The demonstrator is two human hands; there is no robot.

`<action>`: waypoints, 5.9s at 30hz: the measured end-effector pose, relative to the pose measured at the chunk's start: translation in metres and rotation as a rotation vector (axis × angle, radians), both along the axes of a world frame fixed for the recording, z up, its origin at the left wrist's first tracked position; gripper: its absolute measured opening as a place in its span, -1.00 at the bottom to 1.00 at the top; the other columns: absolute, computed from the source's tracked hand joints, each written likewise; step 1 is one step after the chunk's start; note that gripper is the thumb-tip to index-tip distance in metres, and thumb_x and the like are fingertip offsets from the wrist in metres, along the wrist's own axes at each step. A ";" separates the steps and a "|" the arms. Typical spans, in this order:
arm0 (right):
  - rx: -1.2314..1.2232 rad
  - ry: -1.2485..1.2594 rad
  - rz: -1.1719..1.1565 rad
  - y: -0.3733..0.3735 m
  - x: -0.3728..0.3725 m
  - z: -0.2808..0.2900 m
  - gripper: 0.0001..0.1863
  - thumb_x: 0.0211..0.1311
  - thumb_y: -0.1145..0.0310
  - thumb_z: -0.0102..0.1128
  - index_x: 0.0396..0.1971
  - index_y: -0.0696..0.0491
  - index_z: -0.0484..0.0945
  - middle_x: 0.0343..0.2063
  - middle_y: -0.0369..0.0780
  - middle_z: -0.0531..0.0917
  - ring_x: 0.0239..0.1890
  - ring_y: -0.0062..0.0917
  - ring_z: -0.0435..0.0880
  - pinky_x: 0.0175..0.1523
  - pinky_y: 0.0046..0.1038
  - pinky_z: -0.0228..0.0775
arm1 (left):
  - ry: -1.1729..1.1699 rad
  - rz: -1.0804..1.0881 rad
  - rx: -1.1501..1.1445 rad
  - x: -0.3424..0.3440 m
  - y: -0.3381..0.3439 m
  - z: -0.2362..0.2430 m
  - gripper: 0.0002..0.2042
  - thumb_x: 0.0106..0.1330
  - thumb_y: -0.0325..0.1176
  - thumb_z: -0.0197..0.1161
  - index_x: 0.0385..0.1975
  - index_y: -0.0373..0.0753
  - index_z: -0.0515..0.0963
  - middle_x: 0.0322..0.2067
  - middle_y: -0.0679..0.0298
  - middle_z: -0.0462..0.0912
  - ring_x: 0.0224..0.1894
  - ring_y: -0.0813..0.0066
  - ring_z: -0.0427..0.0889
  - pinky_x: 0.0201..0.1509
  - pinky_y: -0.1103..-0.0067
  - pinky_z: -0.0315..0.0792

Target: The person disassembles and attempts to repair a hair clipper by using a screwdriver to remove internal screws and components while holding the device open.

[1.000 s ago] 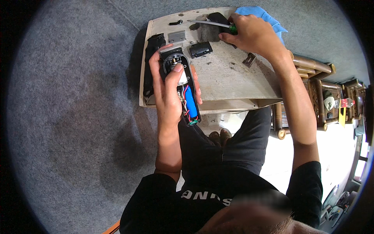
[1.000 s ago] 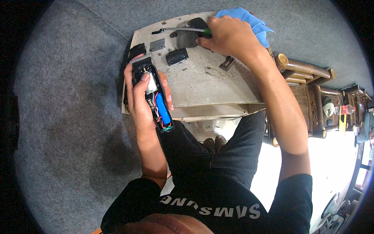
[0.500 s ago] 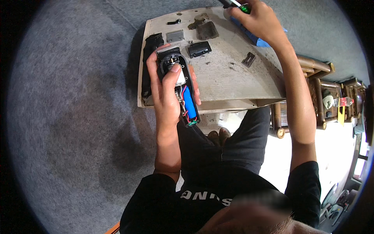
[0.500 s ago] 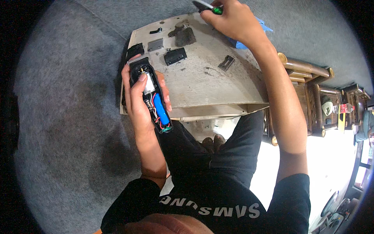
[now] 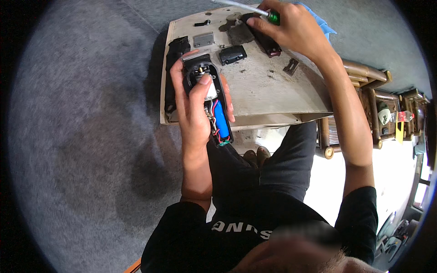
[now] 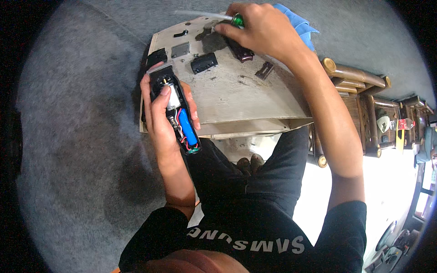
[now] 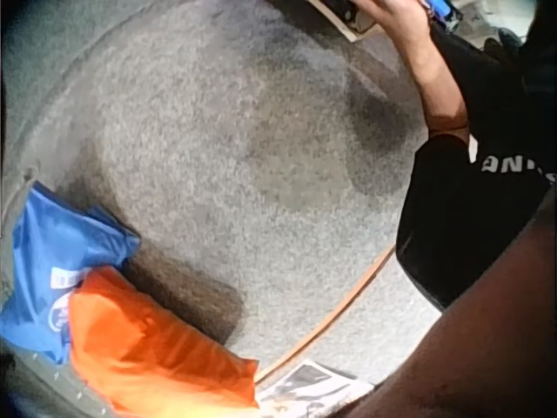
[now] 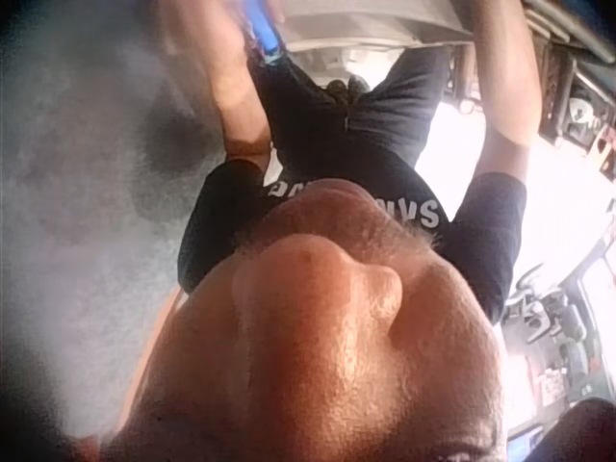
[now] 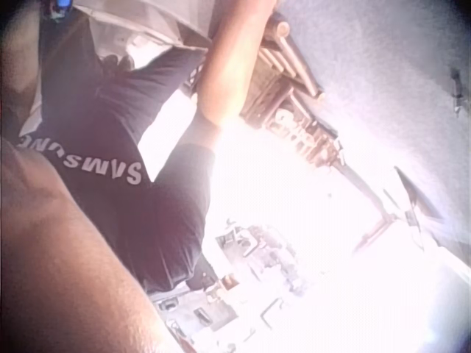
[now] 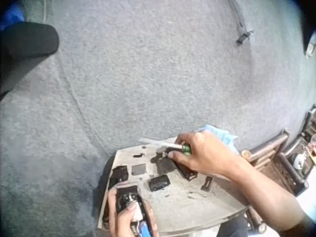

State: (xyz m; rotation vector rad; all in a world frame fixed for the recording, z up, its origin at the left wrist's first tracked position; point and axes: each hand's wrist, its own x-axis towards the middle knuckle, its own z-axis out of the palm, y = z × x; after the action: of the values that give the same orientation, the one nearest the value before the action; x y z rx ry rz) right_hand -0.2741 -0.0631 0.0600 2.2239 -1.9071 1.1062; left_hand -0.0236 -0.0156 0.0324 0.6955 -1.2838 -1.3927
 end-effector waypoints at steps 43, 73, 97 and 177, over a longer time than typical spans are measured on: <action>0.028 -0.183 0.160 -0.005 0.029 0.001 -0.43 0.13 -0.02 0.59 -0.12 0.20 0.73 -0.35 -0.06 0.78 -0.31 -0.34 0.76 -0.13 -0.30 0.59 | 0.114 -0.050 0.153 0.000 -0.025 -0.007 -0.62 0.58 -0.24 0.08 0.28 -0.06 0.17 -0.34 0.09 0.59 -0.48 0.35 0.66 -0.50 0.36 0.69; 0.535 -1.630 0.694 0.067 0.048 -0.020 -0.47 0.66 0.06 -0.03 0.15 0.32 0.51 -0.13 0.03 0.78 -0.79 -0.84 0.23 -0.76 -0.76 0.12 | 0.072 -0.081 0.115 0.003 -0.021 -0.007 -0.63 0.57 -0.26 0.05 0.28 -0.09 0.20 -0.36 0.09 0.59 -0.51 0.35 0.62 -0.53 0.38 0.66; 0.549 -1.686 0.659 0.077 0.055 -0.034 -0.37 0.67 0.00 -0.08 -0.03 0.40 0.59 -0.45 -0.08 0.71 -0.82 -0.83 0.20 -0.78 -0.75 0.11 | 0.037 -0.067 0.088 0.002 -0.016 -0.004 -0.64 0.54 -0.26 0.05 0.23 -0.20 0.25 -0.36 0.11 0.60 -0.56 0.42 0.60 -0.56 0.44 0.67; -0.250 -0.601 0.068 0.075 0.123 -0.047 -0.64 0.10 0.30 0.61 -0.24 0.20 0.66 -0.44 -0.05 0.74 -0.38 -0.31 0.80 -0.26 -0.37 0.59 | 0.148 -0.074 0.047 0.009 -0.019 -0.023 -0.52 0.51 -0.27 -0.14 0.41 -0.14 0.20 0.18 0.12 0.52 0.21 0.32 0.57 0.35 0.35 0.46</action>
State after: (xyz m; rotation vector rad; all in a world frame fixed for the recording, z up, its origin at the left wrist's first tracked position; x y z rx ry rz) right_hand -0.1508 0.0120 0.0132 1.9741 -1.7170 2.0781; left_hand -0.0149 -0.0349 0.0094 0.5704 -1.1737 -1.5099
